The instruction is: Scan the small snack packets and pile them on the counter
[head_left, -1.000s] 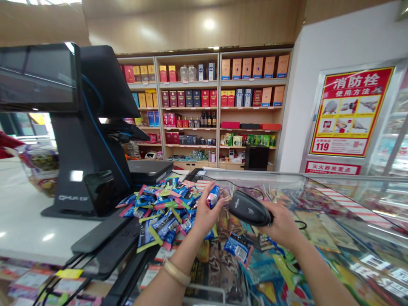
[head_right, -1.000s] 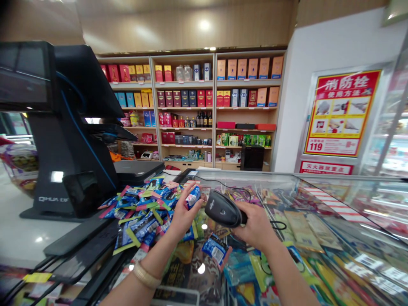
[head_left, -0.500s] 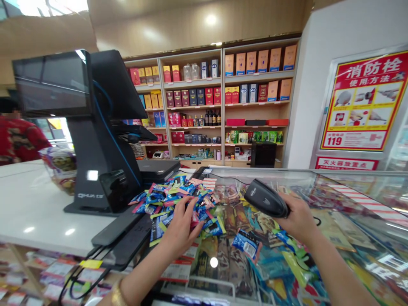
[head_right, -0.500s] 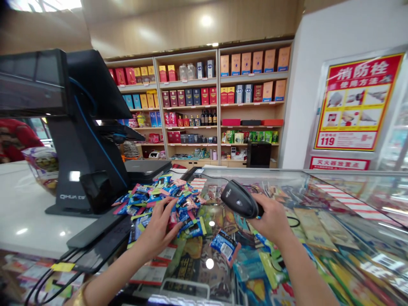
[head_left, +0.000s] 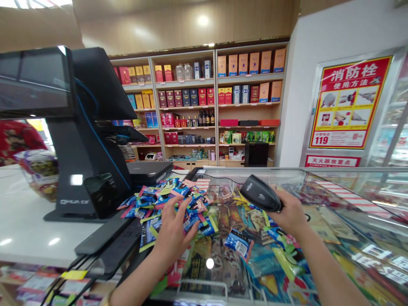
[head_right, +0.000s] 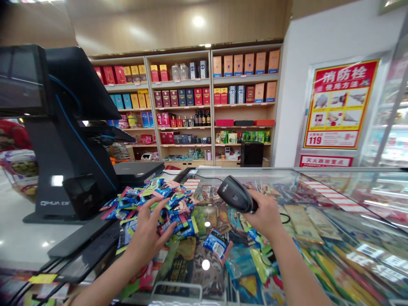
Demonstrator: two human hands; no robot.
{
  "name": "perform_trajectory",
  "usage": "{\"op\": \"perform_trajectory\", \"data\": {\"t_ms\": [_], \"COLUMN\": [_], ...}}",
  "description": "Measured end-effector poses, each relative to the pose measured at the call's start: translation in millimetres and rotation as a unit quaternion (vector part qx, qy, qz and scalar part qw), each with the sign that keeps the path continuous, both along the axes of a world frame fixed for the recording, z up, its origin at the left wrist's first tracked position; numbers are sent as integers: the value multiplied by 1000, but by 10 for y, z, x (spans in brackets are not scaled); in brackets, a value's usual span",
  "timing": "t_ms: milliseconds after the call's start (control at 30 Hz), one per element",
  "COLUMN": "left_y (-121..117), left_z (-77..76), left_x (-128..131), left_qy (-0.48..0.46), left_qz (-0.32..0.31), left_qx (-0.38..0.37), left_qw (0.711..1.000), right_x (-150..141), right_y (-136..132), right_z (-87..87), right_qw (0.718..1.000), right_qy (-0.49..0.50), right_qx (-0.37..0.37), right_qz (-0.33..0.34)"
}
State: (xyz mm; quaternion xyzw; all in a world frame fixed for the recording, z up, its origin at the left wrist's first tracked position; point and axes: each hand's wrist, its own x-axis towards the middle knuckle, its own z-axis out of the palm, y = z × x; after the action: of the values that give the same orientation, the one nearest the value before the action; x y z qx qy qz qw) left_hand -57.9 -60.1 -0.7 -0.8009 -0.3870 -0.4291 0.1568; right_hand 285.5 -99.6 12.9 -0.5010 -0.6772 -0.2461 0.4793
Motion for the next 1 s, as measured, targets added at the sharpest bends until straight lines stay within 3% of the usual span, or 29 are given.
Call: {"op": "perform_trajectory", "data": {"t_ms": [133, 233, 333, 500, 700, 867, 1000], "left_y": [-118, -146, -102, 23, 17, 61, 197], "left_z": [70, 52, -16, -112, -45, 65, 103], "left_x": [305, 599, 845, 997, 945, 883, 777], "left_qy": [40, 119, 189, 232, 99, -94, -202], "left_qz": [-135, -232, -274, -275, -272, -223, -146], "left_qx": [-58, -141, -208, -272, -266, -183, -84], "left_qw": [988, 955, 920, 893, 919, 953, 965], "right_x": [-36, -56, -59, -42, -46, -22, -67], "right_y": [-10, -10, -9, -14, -15, -12, -37], "right_z": [18, 23, 27, 30, 15, 1, 23], "right_qw": [1000, 1000, 1000, 1000, 1000, 1000, 1000], "right_qy": [3, 5, 1, 1, 5, 19, 9], "right_qx": [-12, -21, -23, -23, -23, 2, -9], "right_qz": [8, 8, 7, 6, -11, -20, 22]}}
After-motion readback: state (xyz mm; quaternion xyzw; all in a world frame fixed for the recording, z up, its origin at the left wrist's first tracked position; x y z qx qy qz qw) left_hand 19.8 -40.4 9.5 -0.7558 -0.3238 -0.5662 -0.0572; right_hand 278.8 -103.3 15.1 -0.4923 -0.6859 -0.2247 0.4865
